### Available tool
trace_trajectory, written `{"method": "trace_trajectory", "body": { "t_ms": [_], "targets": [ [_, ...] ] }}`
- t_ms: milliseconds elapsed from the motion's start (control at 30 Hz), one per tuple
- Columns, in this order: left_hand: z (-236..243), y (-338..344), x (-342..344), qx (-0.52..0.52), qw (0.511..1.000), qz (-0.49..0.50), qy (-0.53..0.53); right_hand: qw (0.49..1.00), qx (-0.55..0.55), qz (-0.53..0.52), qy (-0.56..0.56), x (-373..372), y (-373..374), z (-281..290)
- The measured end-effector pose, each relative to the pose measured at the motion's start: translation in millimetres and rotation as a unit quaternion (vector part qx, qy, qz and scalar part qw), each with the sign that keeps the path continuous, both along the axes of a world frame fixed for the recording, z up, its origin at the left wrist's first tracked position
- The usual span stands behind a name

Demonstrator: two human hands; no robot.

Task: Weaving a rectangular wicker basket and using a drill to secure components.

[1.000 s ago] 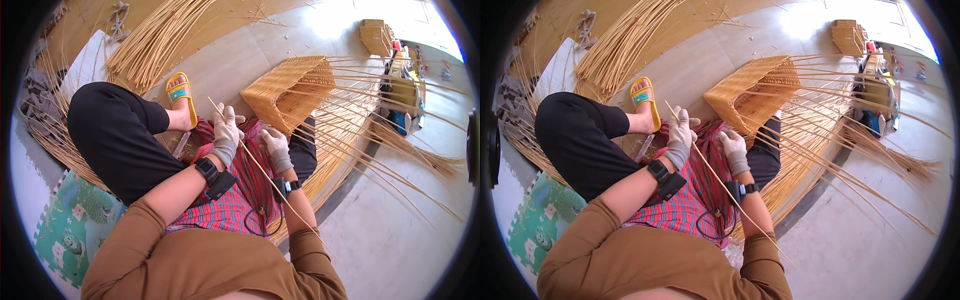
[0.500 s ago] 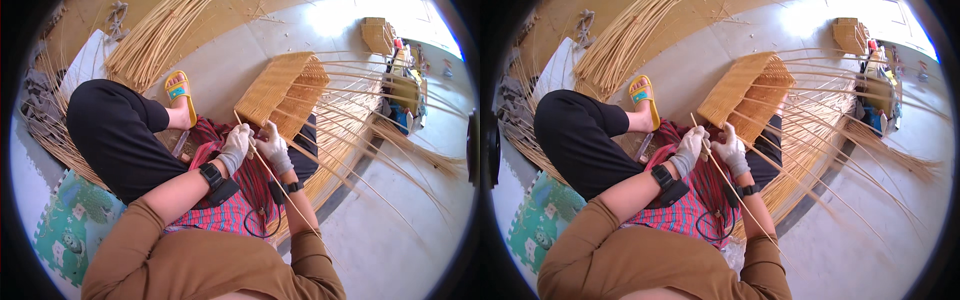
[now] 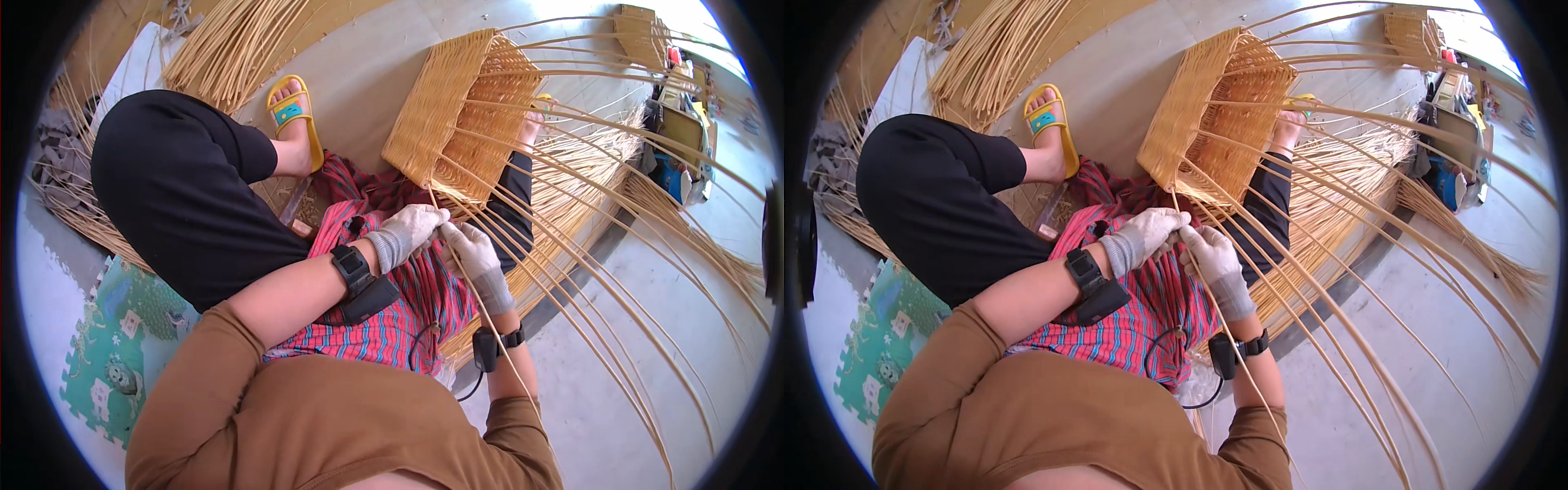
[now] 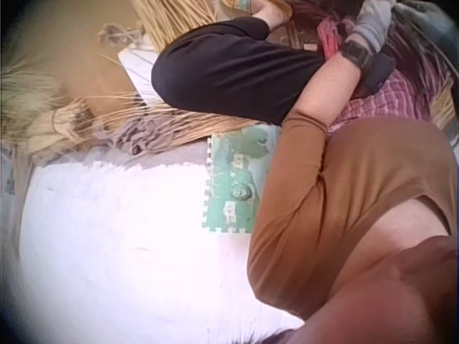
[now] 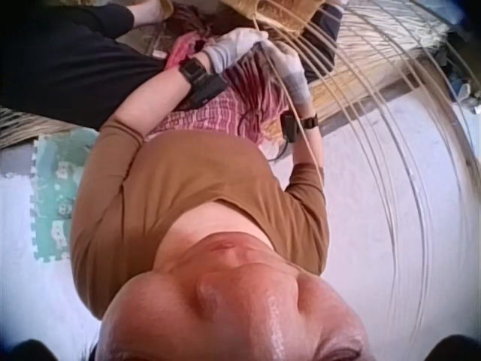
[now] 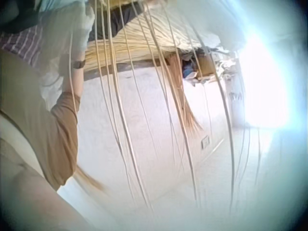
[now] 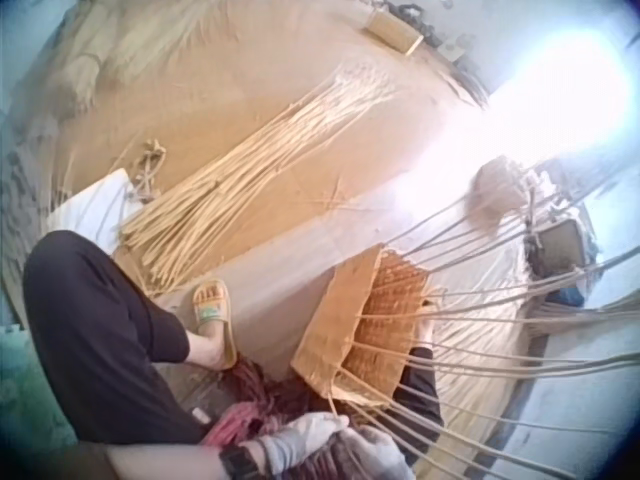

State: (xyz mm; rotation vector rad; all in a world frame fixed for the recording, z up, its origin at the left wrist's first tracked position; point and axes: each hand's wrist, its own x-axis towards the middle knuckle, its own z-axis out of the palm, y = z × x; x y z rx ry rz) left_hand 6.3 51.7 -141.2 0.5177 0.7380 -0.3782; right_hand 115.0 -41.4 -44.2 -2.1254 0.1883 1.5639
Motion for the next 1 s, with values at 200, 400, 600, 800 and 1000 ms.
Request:
{"method": "trace_trajectory", "body": {
  "t_ms": [200,400,600,800,1000],
  "targets": [
    [-1,2,1,-0.018,0.999,0.005,0.029,0.997,-0.02,-0.037,0.067,5,6,-6],
    [-4,9,6,-0.093,0.989,0.089,0.071,0.943,0.008,-0.26,0.208,7,6,-10],
    [-12,1,16,-0.15,0.971,0.155,0.1,0.944,0.021,-0.273,0.185,-1,34,-23],
    [-27,-10,15,-0.127,0.976,0.157,0.084,0.957,-0.029,-0.274,0.094,-13,52,-18],
    [-19,-6,15,-0.205,0.955,0.193,0.092,0.95,-0.06,-0.29,0.102,-11,60,-20]
  ]
}}
